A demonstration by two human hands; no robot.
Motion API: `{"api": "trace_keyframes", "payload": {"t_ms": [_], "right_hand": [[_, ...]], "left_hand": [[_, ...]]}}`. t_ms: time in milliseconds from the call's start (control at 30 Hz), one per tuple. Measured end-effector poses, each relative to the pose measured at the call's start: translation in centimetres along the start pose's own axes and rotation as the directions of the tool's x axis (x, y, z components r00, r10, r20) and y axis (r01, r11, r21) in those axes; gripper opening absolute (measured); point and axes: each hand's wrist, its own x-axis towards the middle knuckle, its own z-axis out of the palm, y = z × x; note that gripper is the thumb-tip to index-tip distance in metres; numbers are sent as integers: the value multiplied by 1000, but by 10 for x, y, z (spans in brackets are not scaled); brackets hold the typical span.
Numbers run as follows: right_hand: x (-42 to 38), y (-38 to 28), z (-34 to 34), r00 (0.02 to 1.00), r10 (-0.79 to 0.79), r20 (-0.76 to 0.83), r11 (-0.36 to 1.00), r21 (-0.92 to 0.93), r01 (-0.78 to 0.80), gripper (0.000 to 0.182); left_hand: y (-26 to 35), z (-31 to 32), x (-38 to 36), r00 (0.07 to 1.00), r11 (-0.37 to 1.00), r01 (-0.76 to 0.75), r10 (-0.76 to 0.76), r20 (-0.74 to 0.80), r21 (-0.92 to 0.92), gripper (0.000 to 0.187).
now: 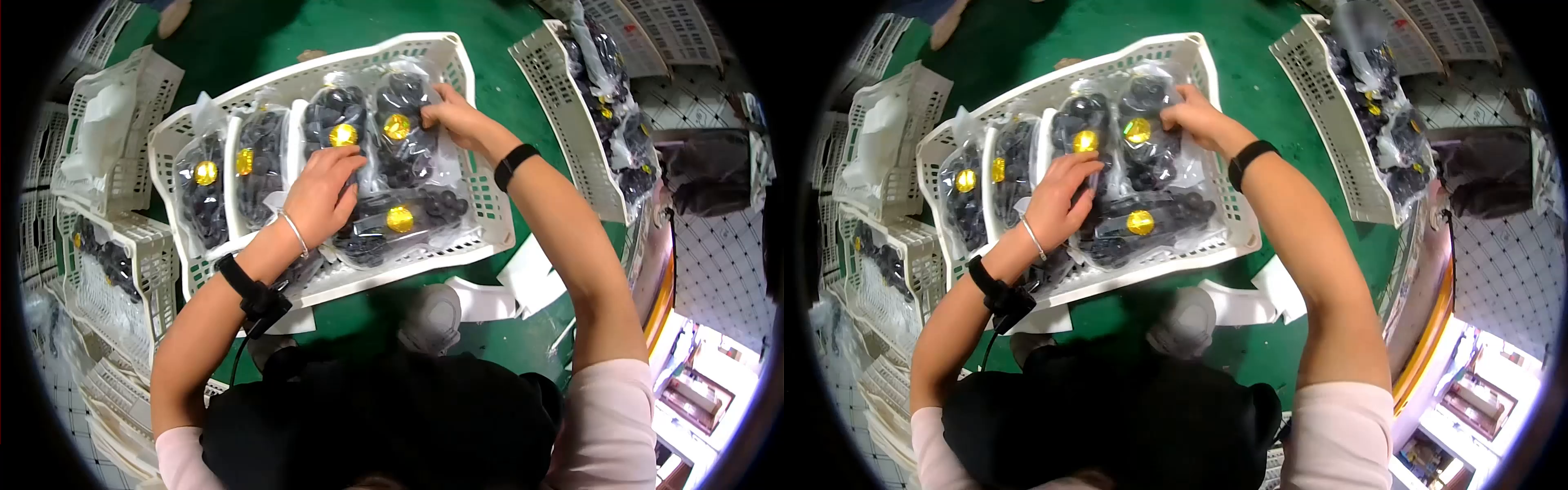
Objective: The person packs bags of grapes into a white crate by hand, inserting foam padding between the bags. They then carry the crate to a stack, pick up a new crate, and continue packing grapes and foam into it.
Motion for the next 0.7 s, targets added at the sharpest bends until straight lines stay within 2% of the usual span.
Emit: {"api": "trace_keyframes", "payload": {"t_ms": [33,67,100,133,167,233,300,367,400,433,467,500,533,567,600,633,667,700], "right_hand": [[-2,-2,-2,1000,10,10,999,37,-10,81],[0,-6,-6,996,82,23,991,-107,-79,79],[-2,-15,-3,997,58,57,983,-175,-47,77],[-4,-15,6,991,-15,-134,968,-251,-20,59],[12,-20,7,993,-16,-117,837,-545,-51,61],[-18,-51,17,999,-54,7,516,-856,34,44],[-69,-54,7,901,-432,48,245,-955,169,35],[-125,-60,-42,866,-500,-32,411,-889,205,25],[-159,-62,-70,917,-378,-125,513,-853,95,30],[-182,-39,-104,926,-206,-315,634,-764,-119,35],[-204,-4,-132,884,-174,-433,508,-809,-296,47],[-221,49,-160,804,-14,-594,397,-742,-541,60],[-244,87,-160,761,107,-640,314,-705,-636,74],[-261,138,-165,764,289,-577,493,-595,-635,77],[-267,156,-147,639,452,-622,513,-405,-757,80],[-274,167,-131,620,508,-598,526,-354,-773,77],[-273,242,-146,578,294,-761,537,-369,-759,72],[-271,225,-141,542,383,-748,515,-314,-798,65]], "left_hand": [[4,2,2,1000,1000,-13,13,12,-12,37],[5,6,4,999,998,-41,41,9,-48,37],[6,8,9,999,988,11,-3,51,-152,41],[10,9,14,986,964,140,-114,124,-228,46],[10,13,18,953,919,270,-214,213,-288,52],[-7,33,15,891,779,444,-330,313,-443,68],[-14,42,12,862,665,500,-322,392,-555,83],[-6,45,18,831,577,555,-368,416,-599,87],[-3,49,23,823,556,568,-384,418,-607,89],[1,53,29,819,513,573,-384,426,-640,90],[5,57,34,815,471,577,-382,435,-667,90],[7,61,38,808,429,585,-381,450,-688,91],[3,66,40,814,423,579,-347,466,-697,86],[9,63,43,803,412,594,-358,476,-691,84],[11,64,46,792,374,611,-287,539,-698,81],[9,64,47,776,350,629,-226,589,-694,79],[10,68,46,781,367,623,-244,575,-690,77],[10,73,42,784,381,619,-264,561,-686,74]]}}
